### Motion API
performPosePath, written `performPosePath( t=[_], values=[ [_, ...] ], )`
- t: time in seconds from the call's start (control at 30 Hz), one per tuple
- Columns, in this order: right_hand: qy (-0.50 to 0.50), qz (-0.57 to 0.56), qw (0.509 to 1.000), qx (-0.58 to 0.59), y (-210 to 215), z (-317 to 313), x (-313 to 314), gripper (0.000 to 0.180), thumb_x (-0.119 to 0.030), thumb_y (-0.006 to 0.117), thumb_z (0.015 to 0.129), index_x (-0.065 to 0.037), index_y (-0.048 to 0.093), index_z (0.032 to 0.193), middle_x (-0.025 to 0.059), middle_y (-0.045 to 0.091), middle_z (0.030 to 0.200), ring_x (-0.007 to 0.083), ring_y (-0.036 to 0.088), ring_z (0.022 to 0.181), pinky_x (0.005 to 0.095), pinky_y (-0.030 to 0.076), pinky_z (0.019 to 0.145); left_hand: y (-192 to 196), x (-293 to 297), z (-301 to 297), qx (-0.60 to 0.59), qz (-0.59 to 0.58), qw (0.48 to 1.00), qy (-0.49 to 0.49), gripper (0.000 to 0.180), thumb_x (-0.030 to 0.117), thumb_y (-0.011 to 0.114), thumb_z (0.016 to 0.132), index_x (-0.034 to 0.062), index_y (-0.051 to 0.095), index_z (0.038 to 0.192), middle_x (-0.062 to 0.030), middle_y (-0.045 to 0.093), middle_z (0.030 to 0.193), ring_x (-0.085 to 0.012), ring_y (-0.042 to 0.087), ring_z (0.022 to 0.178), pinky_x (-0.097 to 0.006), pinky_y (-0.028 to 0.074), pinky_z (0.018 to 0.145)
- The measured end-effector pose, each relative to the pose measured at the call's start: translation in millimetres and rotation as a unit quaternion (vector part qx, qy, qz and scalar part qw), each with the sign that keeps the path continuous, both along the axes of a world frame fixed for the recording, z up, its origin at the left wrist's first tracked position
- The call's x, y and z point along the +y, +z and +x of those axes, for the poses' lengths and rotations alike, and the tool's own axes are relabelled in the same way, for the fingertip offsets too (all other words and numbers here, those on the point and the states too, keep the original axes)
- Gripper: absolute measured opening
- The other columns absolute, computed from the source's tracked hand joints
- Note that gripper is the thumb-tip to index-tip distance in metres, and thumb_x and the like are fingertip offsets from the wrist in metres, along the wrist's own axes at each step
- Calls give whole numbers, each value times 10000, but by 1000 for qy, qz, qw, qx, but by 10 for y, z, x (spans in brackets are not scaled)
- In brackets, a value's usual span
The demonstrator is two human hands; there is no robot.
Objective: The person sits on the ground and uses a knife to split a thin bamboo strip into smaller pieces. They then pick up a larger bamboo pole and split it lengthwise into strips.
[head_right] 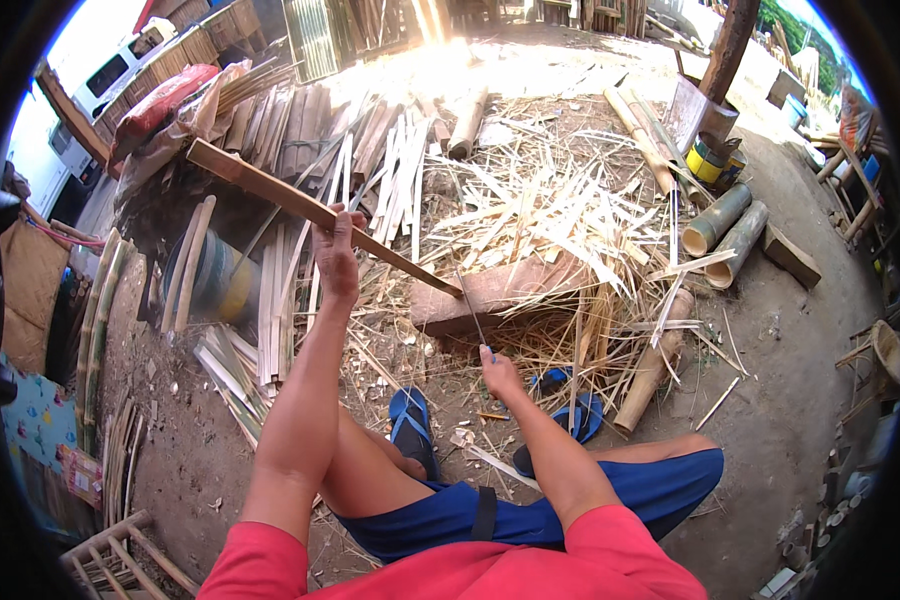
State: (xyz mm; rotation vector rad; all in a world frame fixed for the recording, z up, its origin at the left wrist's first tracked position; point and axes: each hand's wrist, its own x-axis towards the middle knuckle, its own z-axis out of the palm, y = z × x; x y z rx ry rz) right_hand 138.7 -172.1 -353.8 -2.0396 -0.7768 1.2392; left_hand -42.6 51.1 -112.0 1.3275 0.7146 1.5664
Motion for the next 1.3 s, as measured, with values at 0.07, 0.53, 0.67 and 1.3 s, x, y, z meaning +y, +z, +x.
performPosePath(
  t=[0.07, 0.53, 0.67, 1.3],
  values=[
    [-29, -3, 999, 25, 58, -67, -16, 633, -593, 419, 1016, -26, 530, 758, 106, 536, 594, 221, 549, 461, 398, 443, 468, -263, 94, 12, 26, -86, 993, -78, 262, 271, 535, 1056, 47, 544, 1191, -73, 677, 1031, -162, 639, 960, -318, 492, 947],
    [-34, 28, 998, 49, 102, -18, -444, 576, -594, 443, 1012, -47, 523, 851, 47, 480, 573, 175, 496, 434, 351, 428, 432, 118, 186, -59, -51, -87, 992, 79, 397, 194, 616, 1013, 65, 535, 1380, -51, 636, 885, -101, 581, 740, -228, 496, 638],
    [-67, 7, 990, 126, 202, -50, -502, 550, -591, 469, 1006, -58, 516, 878, 22, 449, 576, 153, 469, 429, 326, 416, 410, 407, -47, -150, 268, 52, 958, 91, 367, 285, 698, 967, 76, 616, 1257, -38, 647, 878, -97, 577, 781, -283, 486, 663],
    [81, 269, 948, -150, 1828, -414, -384, 497, -173, 568, 971, -95, 363, 1416, 235, 635, 842, 443, 658, 771, 489, 486, 677, 962, -527, 146, -22, 195, 977, 79, 397, 186, 582, 985, -25, 449, 1295, -76, 586, 1022, -133, 551, 773, -287, 487, 708]
  ],
)
